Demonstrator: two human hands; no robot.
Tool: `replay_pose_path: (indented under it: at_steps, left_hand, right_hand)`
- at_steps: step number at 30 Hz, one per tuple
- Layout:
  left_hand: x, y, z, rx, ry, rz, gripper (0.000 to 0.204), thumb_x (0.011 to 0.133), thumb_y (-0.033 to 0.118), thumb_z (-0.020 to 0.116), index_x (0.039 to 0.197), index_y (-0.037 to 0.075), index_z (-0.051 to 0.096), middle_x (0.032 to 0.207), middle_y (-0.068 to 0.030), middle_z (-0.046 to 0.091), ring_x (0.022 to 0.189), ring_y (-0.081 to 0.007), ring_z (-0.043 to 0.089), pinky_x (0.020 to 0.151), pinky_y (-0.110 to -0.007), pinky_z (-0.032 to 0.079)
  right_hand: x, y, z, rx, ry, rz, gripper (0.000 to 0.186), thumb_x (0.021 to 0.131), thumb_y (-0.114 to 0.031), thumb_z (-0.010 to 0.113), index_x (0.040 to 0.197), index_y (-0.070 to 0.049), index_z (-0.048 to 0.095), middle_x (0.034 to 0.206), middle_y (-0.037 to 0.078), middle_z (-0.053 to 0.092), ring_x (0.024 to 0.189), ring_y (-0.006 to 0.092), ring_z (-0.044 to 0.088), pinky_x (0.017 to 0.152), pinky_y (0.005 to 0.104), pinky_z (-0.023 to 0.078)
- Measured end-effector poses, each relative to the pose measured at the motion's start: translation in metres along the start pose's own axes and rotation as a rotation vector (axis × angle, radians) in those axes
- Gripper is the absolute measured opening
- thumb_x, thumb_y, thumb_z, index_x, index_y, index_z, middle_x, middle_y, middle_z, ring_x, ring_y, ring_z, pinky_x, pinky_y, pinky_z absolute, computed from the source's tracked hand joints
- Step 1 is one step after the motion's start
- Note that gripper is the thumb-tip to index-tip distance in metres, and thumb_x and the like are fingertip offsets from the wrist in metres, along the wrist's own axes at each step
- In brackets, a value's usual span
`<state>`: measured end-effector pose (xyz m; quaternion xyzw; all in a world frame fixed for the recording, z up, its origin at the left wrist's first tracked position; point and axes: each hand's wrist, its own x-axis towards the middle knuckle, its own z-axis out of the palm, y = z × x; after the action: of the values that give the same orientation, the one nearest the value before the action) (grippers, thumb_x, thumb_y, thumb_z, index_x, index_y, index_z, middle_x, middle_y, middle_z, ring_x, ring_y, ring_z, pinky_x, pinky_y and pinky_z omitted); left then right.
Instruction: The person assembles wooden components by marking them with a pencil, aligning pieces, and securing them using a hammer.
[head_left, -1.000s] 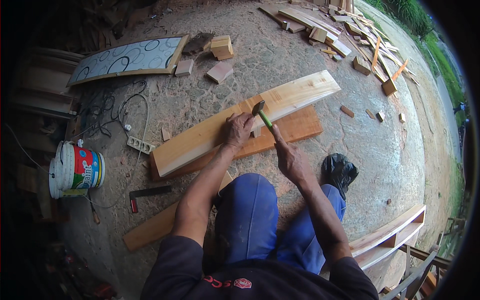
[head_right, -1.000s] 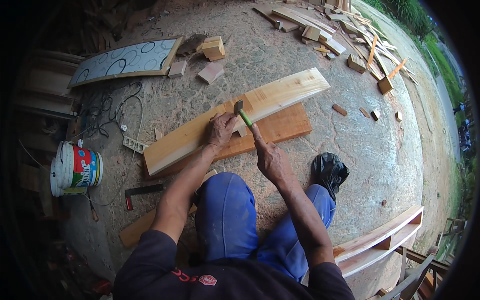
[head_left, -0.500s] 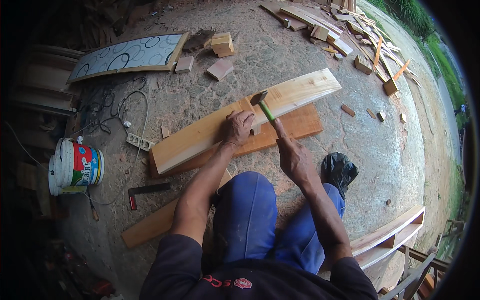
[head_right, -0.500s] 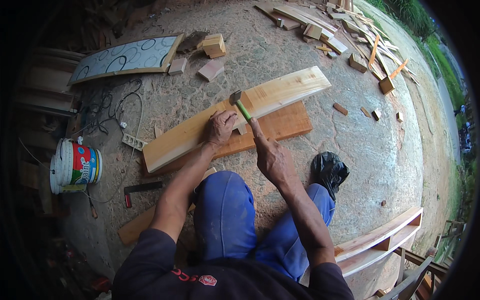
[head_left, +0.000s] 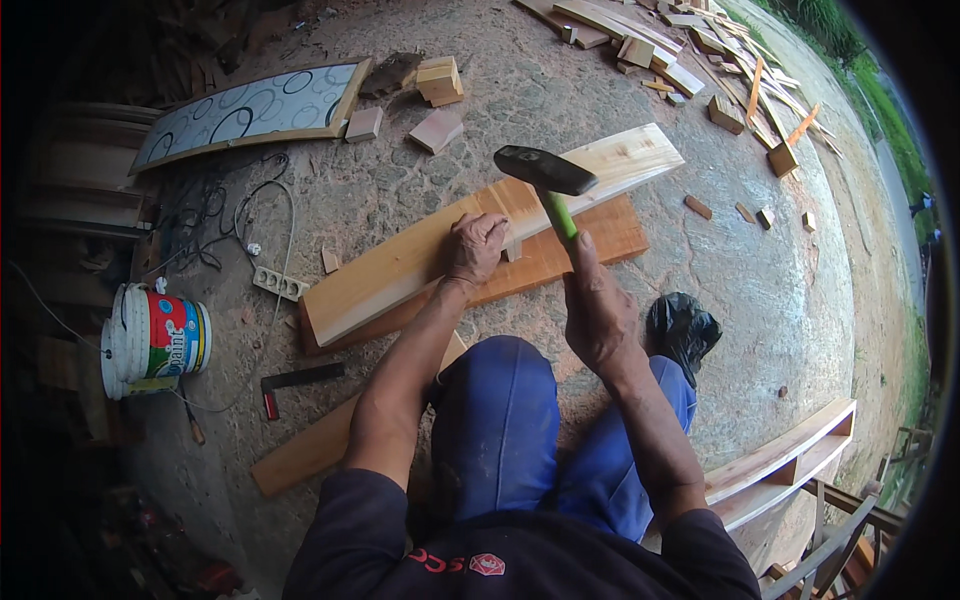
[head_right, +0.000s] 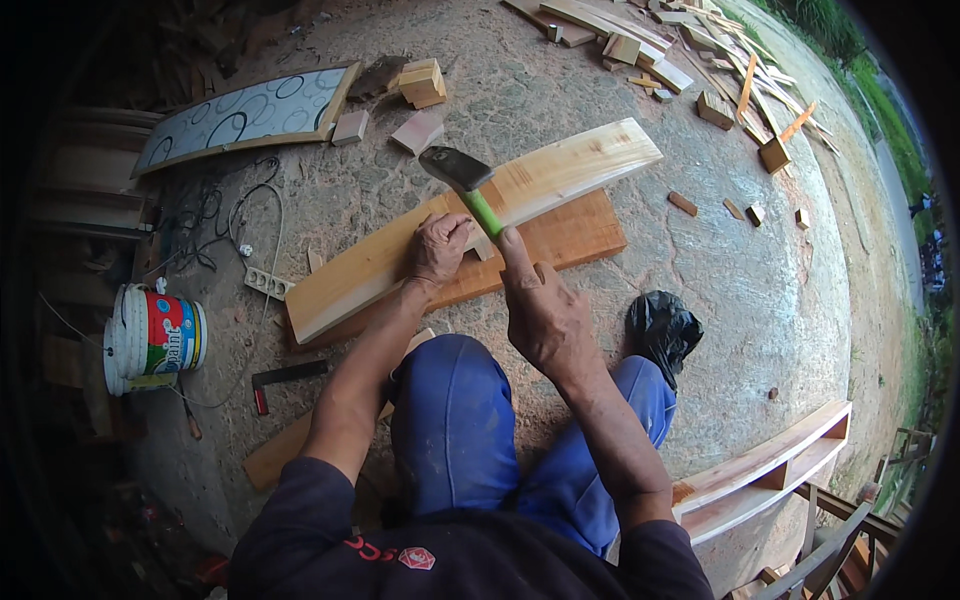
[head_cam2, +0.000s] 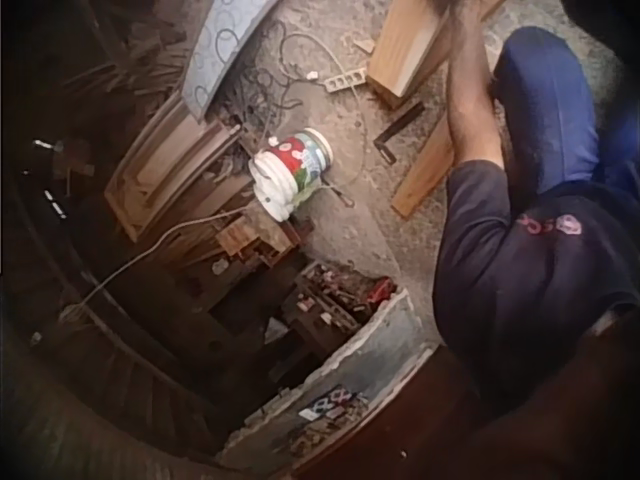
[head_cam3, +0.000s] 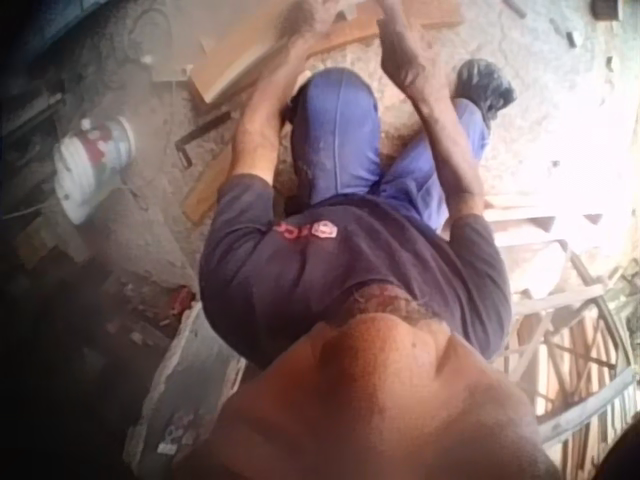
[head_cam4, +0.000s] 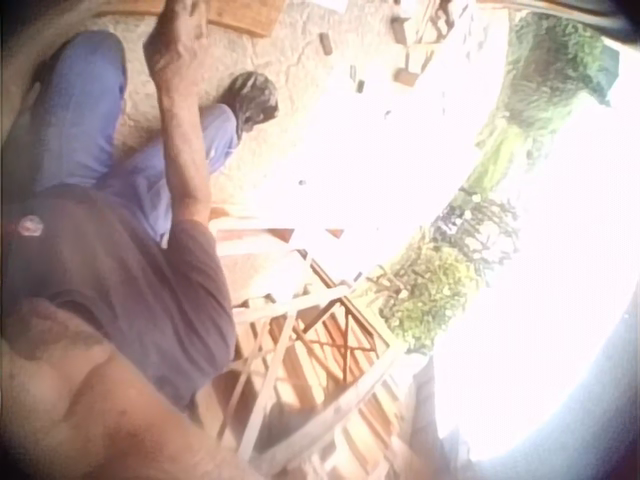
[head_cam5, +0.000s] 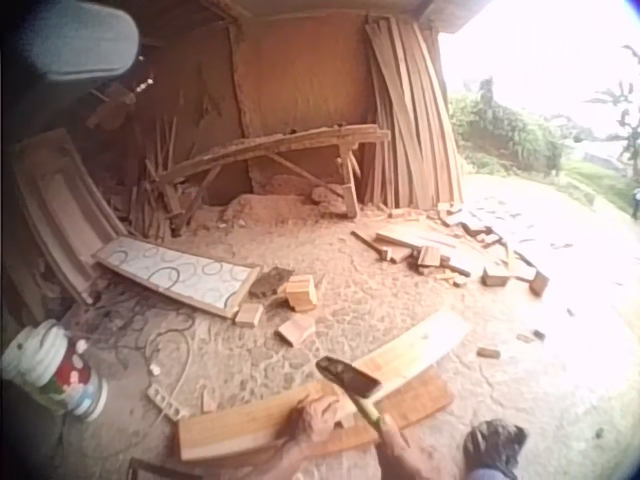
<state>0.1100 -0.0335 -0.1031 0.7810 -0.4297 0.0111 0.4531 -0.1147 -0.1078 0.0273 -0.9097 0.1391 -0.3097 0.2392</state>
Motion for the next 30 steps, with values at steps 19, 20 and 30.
replay_pose_path:
  at_steps: [19, 20, 30]
  left_hand:
    - [0.070, -0.045, -0.014, 0.222, -0.369, -0.207, 0.045, 0.091, 0.041, 0.066, 0.123, 0.010, 0.064, 0.116, -0.0172, 0.069, 0.109, -0.0362, 0.064, 0.094, -0.045, 0.050]
    - [0.075, -0.050, -0.017, 0.148, -0.464, -0.290, 0.046, 0.091, 0.042, 0.067, 0.123, 0.010, 0.065, 0.118, -0.0172, 0.069, 0.111, -0.0357, 0.064, 0.095, -0.045, 0.050]
    - [0.086, -0.066, -0.007, -0.130, -0.539, -0.403, 0.039, 0.088, 0.034, 0.073, 0.115, 0.005, 0.073, 0.099, -0.0129, 0.075, 0.089, -0.0183, 0.069, 0.084, -0.035, 0.053]
  right_hand:
    - [-0.054, 0.051, 0.023, 0.094, -0.173, 0.138, 0.071, 0.095, -0.008, 0.053, 0.159, -0.019, 0.026, 0.083, 0.021, 0.062, 0.071, 0.0420, 0.063, 0.063, 0.0515, 0.049]
    - [-0.052, 0.048, 0.022, 0.052, -0.216, 0.132, 0.069, 0.095, -0.009, 0.053, 0.158, -0.021, 0.029, 0.081, 0.020, 0.061, 0.070, 0.0399, 0.063, 0.062, 0.0505, 0.050]
    - [-0.060, 0.045, 0.053, -0.198, -0.504, 0.129, 0.056, 0.096, -0.014, 0.050, 0.148, -0.035, 0.048, 0.092, 0.013, 0.058, 0.071, 0.0308, 0.066, 0.059, 0.0434, 0.055]
